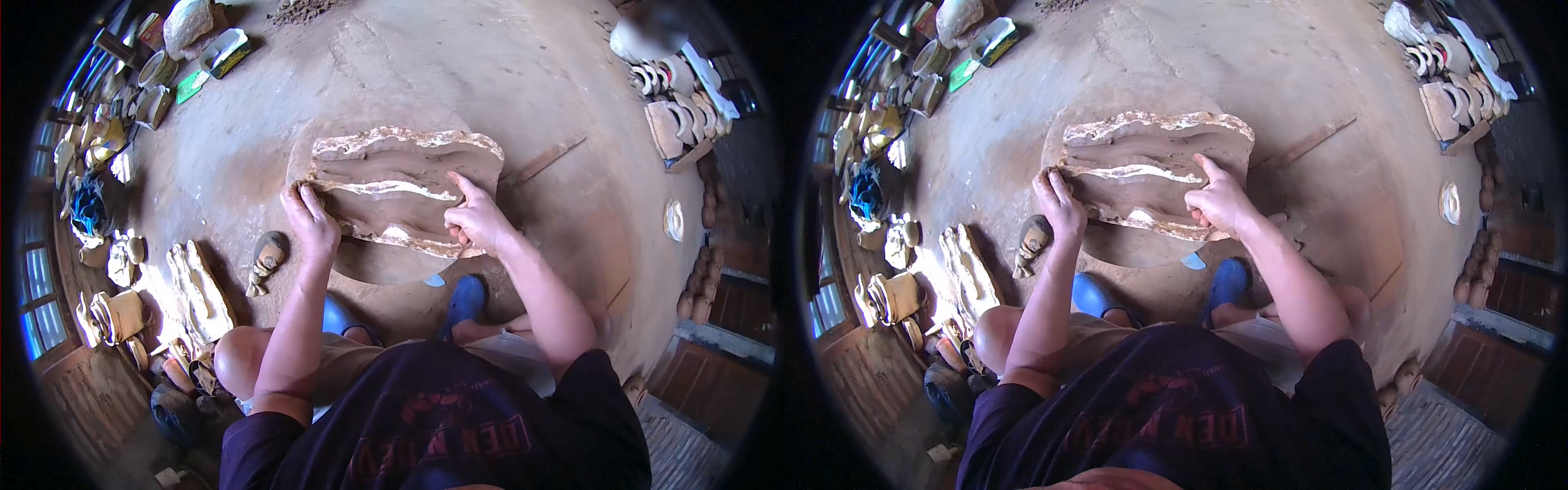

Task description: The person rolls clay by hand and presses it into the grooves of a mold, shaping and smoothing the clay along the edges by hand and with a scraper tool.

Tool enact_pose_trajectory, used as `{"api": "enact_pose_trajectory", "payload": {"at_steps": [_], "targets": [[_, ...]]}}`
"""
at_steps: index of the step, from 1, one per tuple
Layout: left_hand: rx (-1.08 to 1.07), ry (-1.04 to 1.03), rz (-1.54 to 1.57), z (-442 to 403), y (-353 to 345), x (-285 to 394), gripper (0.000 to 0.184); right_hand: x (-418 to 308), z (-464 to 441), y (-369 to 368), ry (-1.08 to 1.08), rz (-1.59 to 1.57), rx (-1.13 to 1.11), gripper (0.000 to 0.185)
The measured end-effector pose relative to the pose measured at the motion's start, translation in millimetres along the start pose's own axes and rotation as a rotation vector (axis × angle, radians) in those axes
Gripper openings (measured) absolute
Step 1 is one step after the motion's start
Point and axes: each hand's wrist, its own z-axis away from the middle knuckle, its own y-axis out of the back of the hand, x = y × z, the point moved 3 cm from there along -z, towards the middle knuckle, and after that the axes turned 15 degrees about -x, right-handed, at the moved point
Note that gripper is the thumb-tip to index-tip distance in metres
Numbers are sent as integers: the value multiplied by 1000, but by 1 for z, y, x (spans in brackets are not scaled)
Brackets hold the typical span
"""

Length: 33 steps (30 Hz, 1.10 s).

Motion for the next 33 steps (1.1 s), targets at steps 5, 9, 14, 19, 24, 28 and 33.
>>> {"api": "enact_pose_trajectory", "payload": {"at_steps": [5, 9, 14, 19, 24, 28, 33], "targets": [[-13, 43, 65, 3, -2, 1, 30, -17, -8, -3, -61, 161, -157, 94], [-65, 80, 123, 3, 0, 6, 33, -24, -14, -17, -71, 140, -169, 95], [-56, 129, 165, 9, -3, 5, 34, -35, -31, -34, 16, 36, -209, 90], [-33, 185, 219, 16, -4, 3, 32, -56, -52, -51, -9, 155, -275, 86], [10, 175, 233, 21, -4, 5, 32, -71, -70, -75, -50, 292, -353, 84], [20, 162, 199, 25, -2, 9, 37, -74, -82, -98, -47, 296, -351, 85], [11, 190, 195, 28, 0, 9, 36, -84, -87, -116, -30, 288, -317, 83]]}}
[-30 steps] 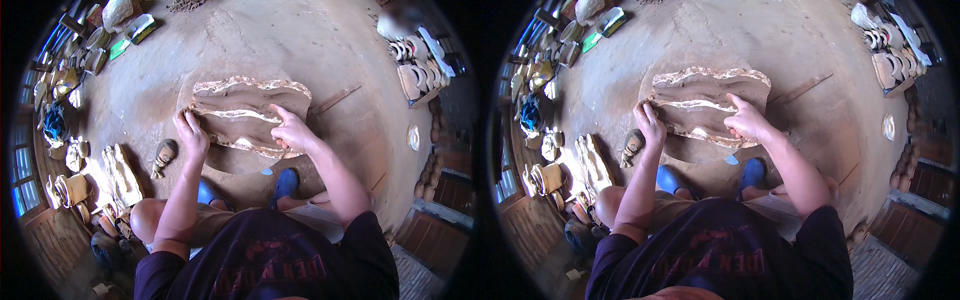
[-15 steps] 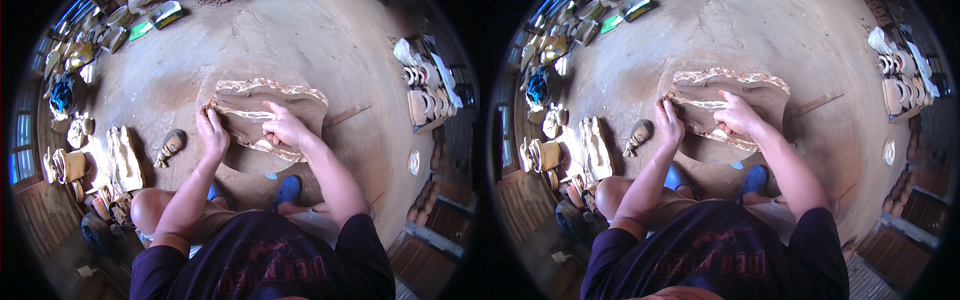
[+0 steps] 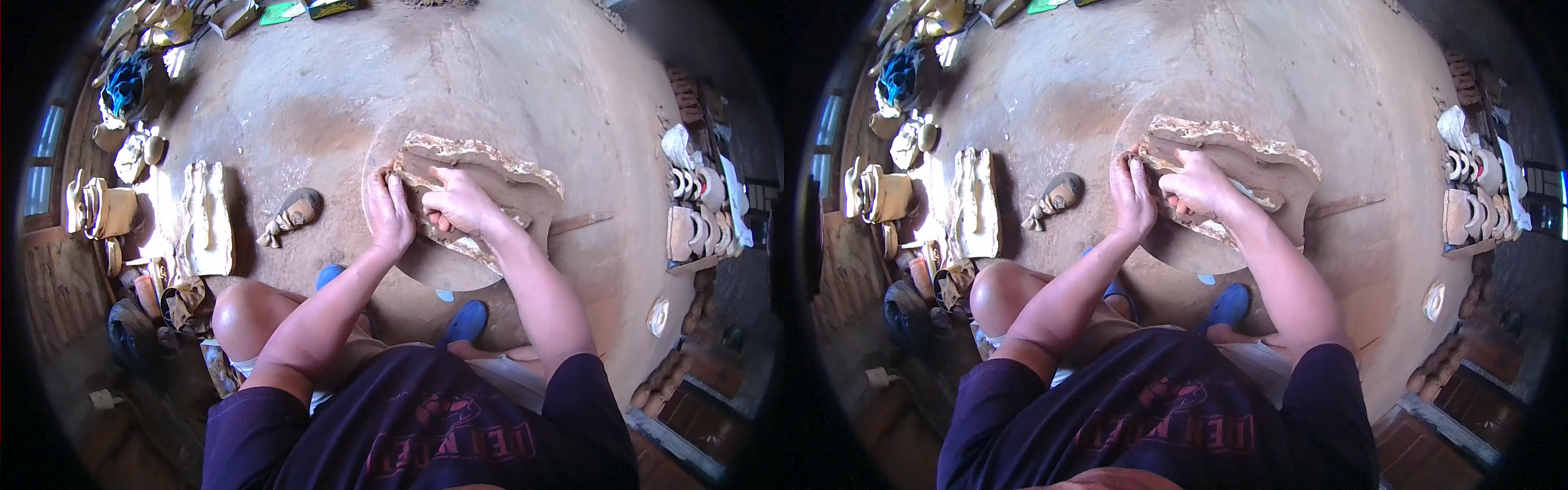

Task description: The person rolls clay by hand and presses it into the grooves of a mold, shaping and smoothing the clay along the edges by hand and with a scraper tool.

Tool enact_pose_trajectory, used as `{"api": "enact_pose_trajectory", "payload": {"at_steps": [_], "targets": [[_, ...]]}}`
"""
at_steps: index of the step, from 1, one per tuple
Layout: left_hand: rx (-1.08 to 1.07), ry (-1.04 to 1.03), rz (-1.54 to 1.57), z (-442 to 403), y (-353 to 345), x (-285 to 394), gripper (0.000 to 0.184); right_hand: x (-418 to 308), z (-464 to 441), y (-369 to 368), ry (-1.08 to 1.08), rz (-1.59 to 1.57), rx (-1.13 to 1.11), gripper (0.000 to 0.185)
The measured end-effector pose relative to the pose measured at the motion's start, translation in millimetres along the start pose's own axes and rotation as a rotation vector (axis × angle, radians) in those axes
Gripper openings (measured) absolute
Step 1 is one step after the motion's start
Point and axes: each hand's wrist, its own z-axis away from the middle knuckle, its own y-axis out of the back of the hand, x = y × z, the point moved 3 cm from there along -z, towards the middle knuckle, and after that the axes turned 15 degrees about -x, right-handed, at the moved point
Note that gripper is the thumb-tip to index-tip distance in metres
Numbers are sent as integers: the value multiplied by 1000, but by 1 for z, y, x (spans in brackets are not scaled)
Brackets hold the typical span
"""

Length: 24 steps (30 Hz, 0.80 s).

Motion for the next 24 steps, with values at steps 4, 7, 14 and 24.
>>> {"api": "enact_pose_trajectory", "payload": {"at_steps": [4, 7, 14, 24], "targets": [[-1, 23, 36, -1, 2, 6, 34, -13, -8, -5, 37, 33, -37, 74], [15, 18, 56, -4, 3, 8, 32, -17, -20, -8, 33, 39, -48, 62], [-5, 60, 142, -11, 6, 9, 34, -32, -28, -10, -12, 151, -51, 66], [7, 15, 67, -18, 3, -1, 32, -38, -47, 5, 48, 101, -94, 60]]}}
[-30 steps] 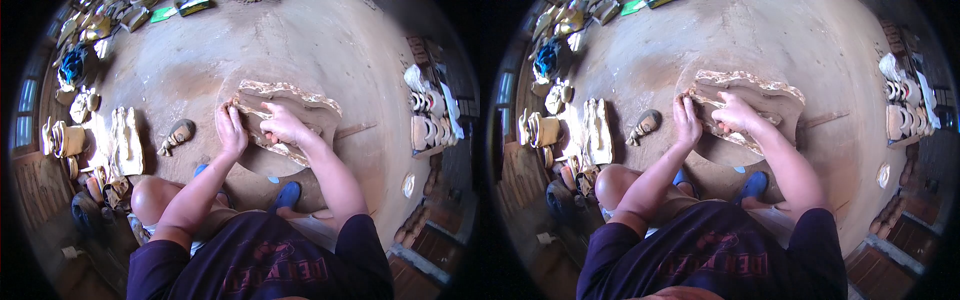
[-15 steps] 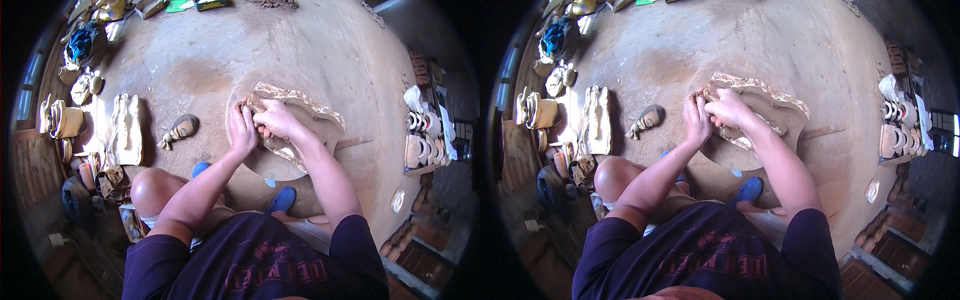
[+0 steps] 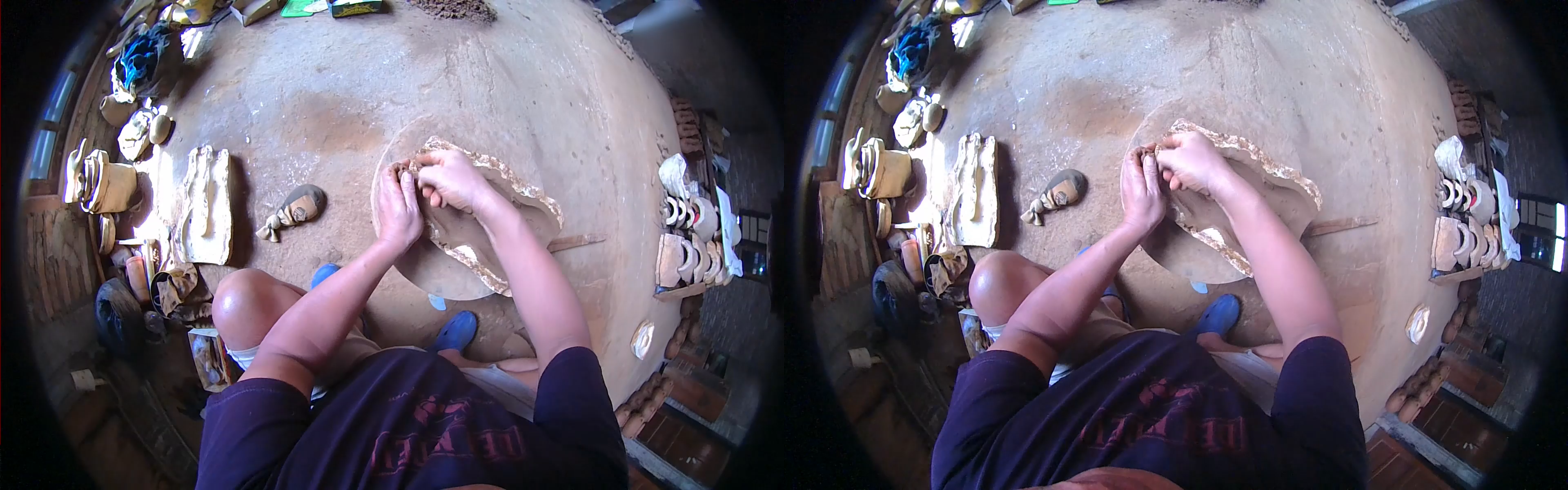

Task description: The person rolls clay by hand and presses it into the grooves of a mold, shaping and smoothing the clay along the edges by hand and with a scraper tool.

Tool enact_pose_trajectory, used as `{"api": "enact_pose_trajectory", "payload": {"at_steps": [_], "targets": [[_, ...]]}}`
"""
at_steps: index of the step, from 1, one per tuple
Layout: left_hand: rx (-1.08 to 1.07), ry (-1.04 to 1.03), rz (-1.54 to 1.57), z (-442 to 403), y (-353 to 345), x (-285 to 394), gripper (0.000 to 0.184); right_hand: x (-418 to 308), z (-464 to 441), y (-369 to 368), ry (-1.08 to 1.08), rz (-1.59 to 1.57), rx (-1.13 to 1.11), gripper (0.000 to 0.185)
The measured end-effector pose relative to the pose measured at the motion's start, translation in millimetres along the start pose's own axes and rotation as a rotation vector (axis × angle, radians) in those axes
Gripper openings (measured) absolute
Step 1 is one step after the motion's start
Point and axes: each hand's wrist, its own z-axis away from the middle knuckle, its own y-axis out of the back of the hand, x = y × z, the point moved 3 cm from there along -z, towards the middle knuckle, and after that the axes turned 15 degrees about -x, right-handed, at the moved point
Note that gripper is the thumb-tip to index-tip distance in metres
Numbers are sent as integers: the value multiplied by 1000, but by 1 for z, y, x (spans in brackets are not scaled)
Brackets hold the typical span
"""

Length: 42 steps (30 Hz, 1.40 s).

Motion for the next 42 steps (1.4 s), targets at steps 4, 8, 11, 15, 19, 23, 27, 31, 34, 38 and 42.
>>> {"api": "enact_pose_trajectory", "payload": {"at_steps": [4, 8, 11, 15, 19, 23, 27, 31, 34, 38, 42], "targets": [[7, -135, 32, -6, 4, 9, 32, -12, 14, 40, 259, -220, 284, 41], [-114, -163, -72, -15, 6, 11, 30, -21, 20, 77, 220, 492, 327, 30], [-174, -213, -212, -24, 7, 12, 29, -30, 19, 71, 125, 894, 219, 31], [-224, -245, -244, -36, 6, 16, 25, -29, 3, 70, 109, 1359, 74, 44], [-284, -320, -376, -45, 5, 22, 25, -22, 1, 72, 39, 1606, -45, 55], [-323, -356, -437, -50, 6, 31, 24, -17, 14, 77, -141, 1806, -118, 60], [-439, -248, -474, -57, 7, 42, 30, -5, 36, 85, -165, 1861, -151, 61], [-457, -220, -496, -67, 2, 45, 31, 15, 61, 92, -228, 1839, -184, 59], [-501, -157, -521, -75, -1, 49, 33, 30, 90, 95, -219, 1715, -251, 56], [-281, -269, -386, -64, -7, 37, 28, 57, 151, 131, -53, 761, 305, 39], [-67, -178, -110, -30, -18, 22, 34, 189, 184, 188, -46, 276, 998, 30]]}}
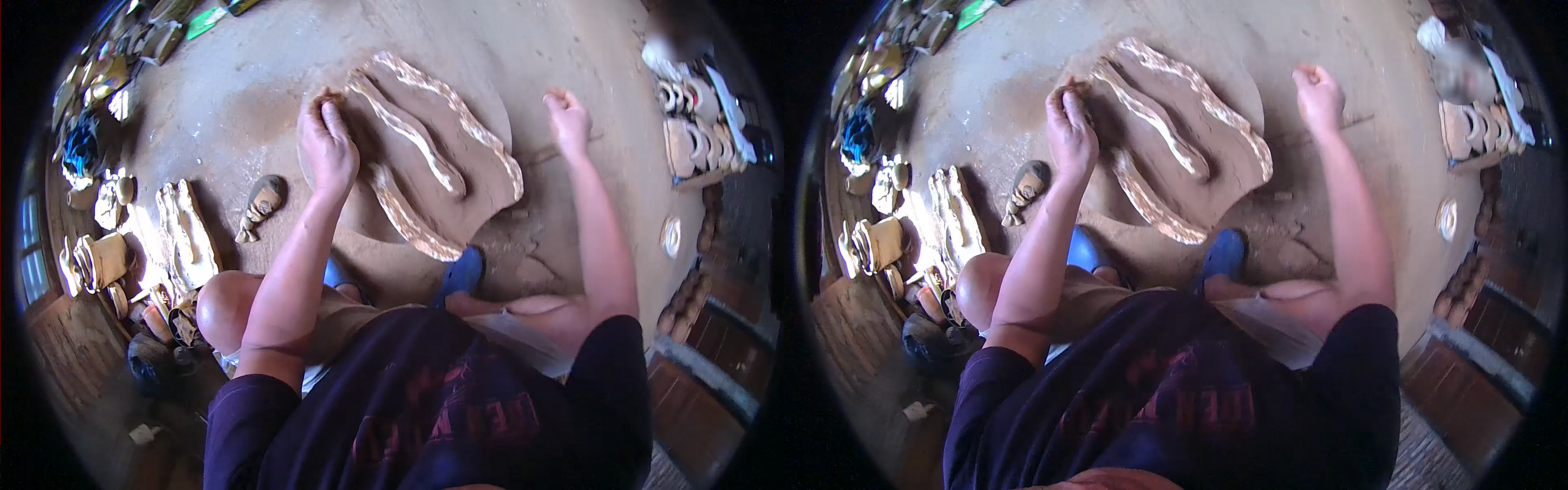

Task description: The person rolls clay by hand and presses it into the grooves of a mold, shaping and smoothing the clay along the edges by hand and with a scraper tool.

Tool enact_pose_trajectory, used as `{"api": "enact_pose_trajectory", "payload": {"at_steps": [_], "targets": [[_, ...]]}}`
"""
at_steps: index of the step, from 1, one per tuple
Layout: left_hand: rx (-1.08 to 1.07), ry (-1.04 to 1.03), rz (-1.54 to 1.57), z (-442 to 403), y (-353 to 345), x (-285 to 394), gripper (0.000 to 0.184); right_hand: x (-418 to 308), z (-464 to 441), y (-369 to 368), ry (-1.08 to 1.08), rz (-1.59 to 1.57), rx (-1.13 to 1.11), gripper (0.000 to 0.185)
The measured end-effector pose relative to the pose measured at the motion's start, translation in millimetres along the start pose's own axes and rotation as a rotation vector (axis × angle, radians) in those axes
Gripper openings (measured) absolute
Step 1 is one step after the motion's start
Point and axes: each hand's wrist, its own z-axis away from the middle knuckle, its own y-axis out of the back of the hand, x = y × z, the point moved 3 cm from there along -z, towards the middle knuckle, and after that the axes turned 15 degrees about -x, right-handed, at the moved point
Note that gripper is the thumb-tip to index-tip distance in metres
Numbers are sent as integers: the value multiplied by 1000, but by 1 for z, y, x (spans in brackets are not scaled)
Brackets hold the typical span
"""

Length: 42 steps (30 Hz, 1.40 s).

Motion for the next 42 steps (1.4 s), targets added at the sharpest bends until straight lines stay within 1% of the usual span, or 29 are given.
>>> {"api": "enact_pose_trajectory", "payload": {"at_steps": [1, 2, 3, 4, 5, 6, 7, 9, 12, 14, 15, 18, 19, 20, 23, 24, 25, 27, 28, 31, 32, 35, 39, 42], "targets": [[29, -3, 12, 8, -4, 11, 36, 52, 3, -14, -79, -3, 100, 28], [62, -6, 23, 13, -5, 19, 37, 126, 4, -55, -138, 34, -118, 27], [48, 0, 8, 13, -8, 24, 38, 163, 20, -95, -205, 114, -329, 27], [44, 5, -7, 11, -10, 26, 39, 180, 41, -139, -240, 179, -537, 28], [44, 15, -26, 11, -11, 25, 40, 184, 64, -180, -234, 208, -675, 28], [56, -14, -39, 8, -15, 17, 41, 180, 82, -215, -215, 210, -721, 28], [28, 17, -38, 7, -15, 18, 41, 172, 99, -246, -199, 213, -754, 29], [-10, 75, -41, 1, -8, 28, 43, 155, 123, -297, -189, 248, -759, 29], [90, 106, -49, 3, -3, 7, 42, 146, 139, -339, -213, 298, -731, 30], [129, 120, -80, 15, -2, -16, 41, 151, 140, -349, -234, 304, -726, 31], [103, 176, -2, 28, 0, 0, 38, 155, 139, -351, -248, 300, -727, 32], [5, 225, 46, 57, -5, -21, 35, 166, 126, -331, -250, 200, -716, 33], [-23, 226, 43, 59, -5, -9, 34, 171, 121, -319, -248, 135, -710, 33], [6, 219, -74, 60, -4, 4, 30, 177, 115, -304, -251, 59, -706, 34], [-15, 231, -152, 51, -2, 10, 28, 181, 110, -266, -239, -125, -734, 35], [-19, 197, -128, 49, 0, 16, 25, 179, 110, -260, -227, -163, -750, 35], [-65, 245, -100, 47, 0, 20, 25, 176, 115, -258, -218, -176, -754, 36], [-157, 339, -45, 45, 1, 30, 27, 164, 129, -279, -206, -109, -742, 36], [-152, 326, 4, 46, 2, 27, 30, 159, 136, -296, -207, -62, -727, 37], [-184, 128, -183, 48, 4, 5, 31, 149, 157, -349, -253, 70, -670, 38], [-209, 201, -152, 49, 8, 13, 32, 148, 161, -361, -269, 90, -660, 39], [-196, 205, -250, 49, 4, 6, 33, 153, 162, -371, -310, 101, -648, 40], [-168, 220, -240, 43, 4, 11, 33, 176, 137, -342, -340, -18, -573, 42], [-194, 178, -226, 31, 5, 11, 33, 216, 87, -285, -364, -212, -400, 43]]}}
